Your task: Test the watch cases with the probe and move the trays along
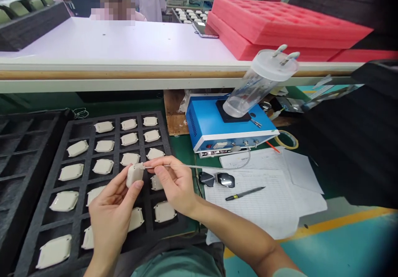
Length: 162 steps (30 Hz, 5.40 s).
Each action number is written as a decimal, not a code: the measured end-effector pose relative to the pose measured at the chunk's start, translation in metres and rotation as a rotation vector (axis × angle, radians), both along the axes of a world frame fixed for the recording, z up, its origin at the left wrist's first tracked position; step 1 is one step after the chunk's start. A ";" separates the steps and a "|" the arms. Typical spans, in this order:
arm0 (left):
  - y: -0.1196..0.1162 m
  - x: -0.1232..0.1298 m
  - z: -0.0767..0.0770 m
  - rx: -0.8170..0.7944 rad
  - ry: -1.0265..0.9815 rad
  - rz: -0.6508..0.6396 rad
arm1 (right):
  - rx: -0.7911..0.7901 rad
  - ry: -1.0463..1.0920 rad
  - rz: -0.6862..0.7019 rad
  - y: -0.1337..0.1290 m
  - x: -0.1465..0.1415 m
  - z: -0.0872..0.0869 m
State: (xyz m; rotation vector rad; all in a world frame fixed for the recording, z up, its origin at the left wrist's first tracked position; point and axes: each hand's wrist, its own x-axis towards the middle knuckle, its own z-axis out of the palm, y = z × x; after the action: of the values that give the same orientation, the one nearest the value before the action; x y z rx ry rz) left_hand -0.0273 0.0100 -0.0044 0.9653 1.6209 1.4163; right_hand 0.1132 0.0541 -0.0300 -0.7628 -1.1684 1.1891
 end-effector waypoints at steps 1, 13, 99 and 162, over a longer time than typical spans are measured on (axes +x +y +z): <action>0.000 0.000 0.000 -0.004 0.008 0.001 | -0.005 -0.004 0.002 0.000 0.000 0.000; 0.001 0.000 0.002 -0.030 0.052 0.011 | 0.003 -0.028 -0.018 0.001 -0.001 -0.002; 0.001 0.001 -0.001 -0.026 0.097 0.035 | -0.086 0.028 0.053 -0.001 0.000 -0.002; 0.162 -0.143 0.003 -0.097 1.227 -0.605 | -0.402 -0.650 -0.088 -0.062 0.050 -0.052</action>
State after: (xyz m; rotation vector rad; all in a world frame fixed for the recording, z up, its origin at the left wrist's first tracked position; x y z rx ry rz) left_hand -0.1707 0.1716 -0.0011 2.2595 1.8452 0.2361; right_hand 0.1632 -0.0081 -0.0817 -1.5725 -1.4080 1.1475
